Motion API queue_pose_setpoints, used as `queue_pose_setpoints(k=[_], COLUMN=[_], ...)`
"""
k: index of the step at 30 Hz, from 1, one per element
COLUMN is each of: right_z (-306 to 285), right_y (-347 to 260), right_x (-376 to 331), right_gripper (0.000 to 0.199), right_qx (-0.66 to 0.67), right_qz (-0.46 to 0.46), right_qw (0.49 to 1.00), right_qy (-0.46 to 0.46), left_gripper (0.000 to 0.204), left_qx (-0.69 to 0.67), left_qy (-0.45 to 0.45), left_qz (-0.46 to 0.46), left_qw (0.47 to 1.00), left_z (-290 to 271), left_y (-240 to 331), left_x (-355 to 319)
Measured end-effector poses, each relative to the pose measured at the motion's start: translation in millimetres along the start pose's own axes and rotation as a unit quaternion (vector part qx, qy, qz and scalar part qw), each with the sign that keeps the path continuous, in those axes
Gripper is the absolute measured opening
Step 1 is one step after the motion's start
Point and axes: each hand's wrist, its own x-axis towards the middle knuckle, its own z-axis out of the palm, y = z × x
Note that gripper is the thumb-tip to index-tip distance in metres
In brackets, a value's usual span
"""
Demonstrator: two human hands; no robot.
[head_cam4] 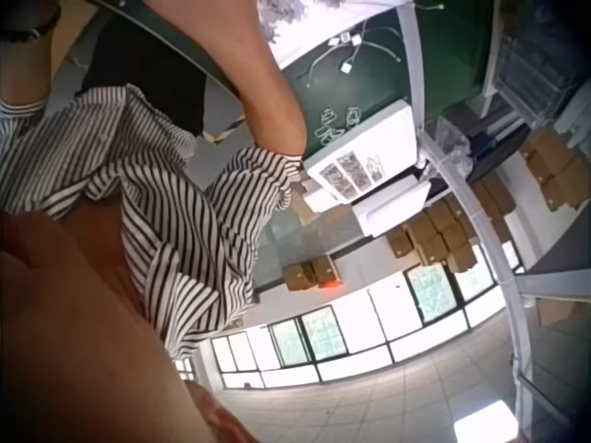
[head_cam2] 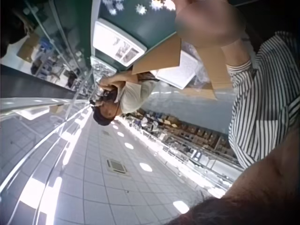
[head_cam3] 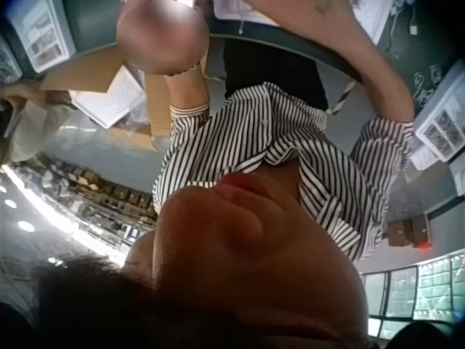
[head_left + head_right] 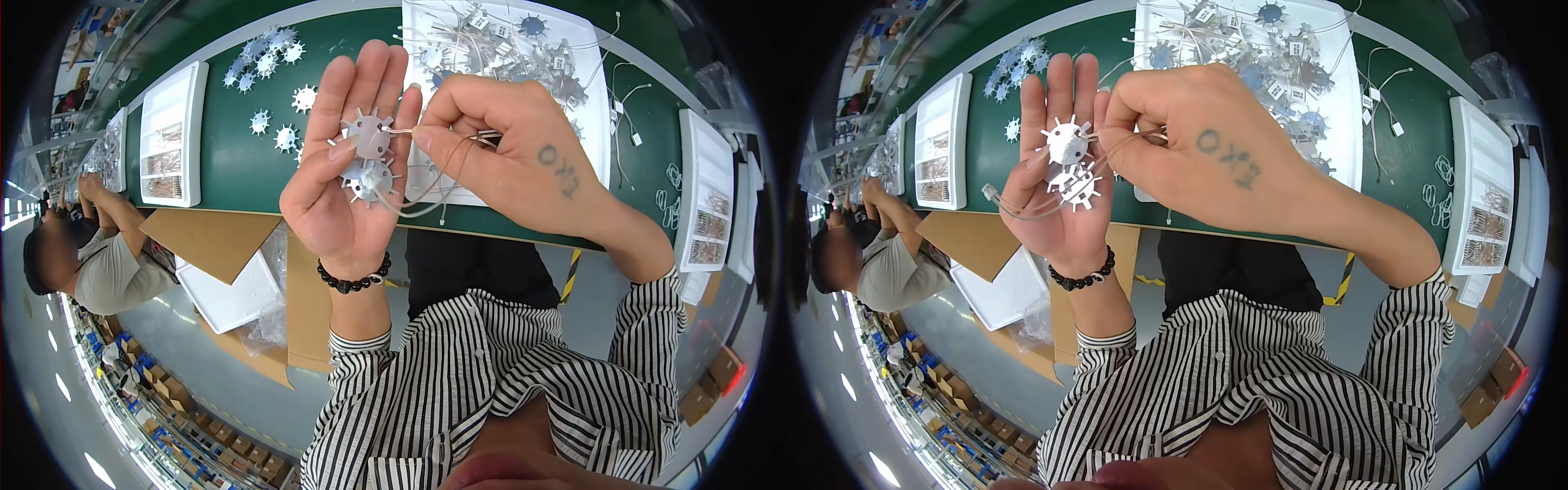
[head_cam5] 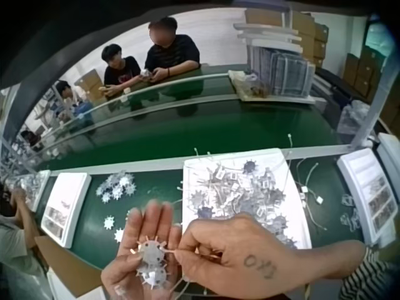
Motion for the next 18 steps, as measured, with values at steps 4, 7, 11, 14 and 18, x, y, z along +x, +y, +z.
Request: queue_pose_setpoints(k=[4, 7, 11, 14, 18], right_z=[3, -1, 4, 9, 18], right_y=[-1, -5, 2, 1, 12], right_x=[1, 7, 3, 4, 3], right_gripper=[0.016, 0.012, 0.013, 0.013, 0.012], right_qx=[0.029, 0.077, 0.059, 0.057, 0.109], right_qz=[0.018, 0.082, 0.064, 0.064, 0.045], right_qw=[0.999, 0.994, 0.996, 0.996, 0.993], right_qy=[0.002, -0.008, -0.005, -0.001, -0.002], left_gripper=[0.063, 0.063, 0.066, 0.067, 0.063], left_qx=[0.088, 0.116, 0.143, 0.244, 0.25], left_qy=[-0.018, -0.027, -0.028, -0.044, -0.024], left_qz=[0.013, 0.023, 0.036, 0.047, 0.036], left_qw=[0.996, 0.993, 0.989, 0.968, 0.967], left_z=[-2, -3, -1, 5, 11], left_y=[0, 0, -2, -3, -8], left_x=[-3, -3, -1, -5, -4])
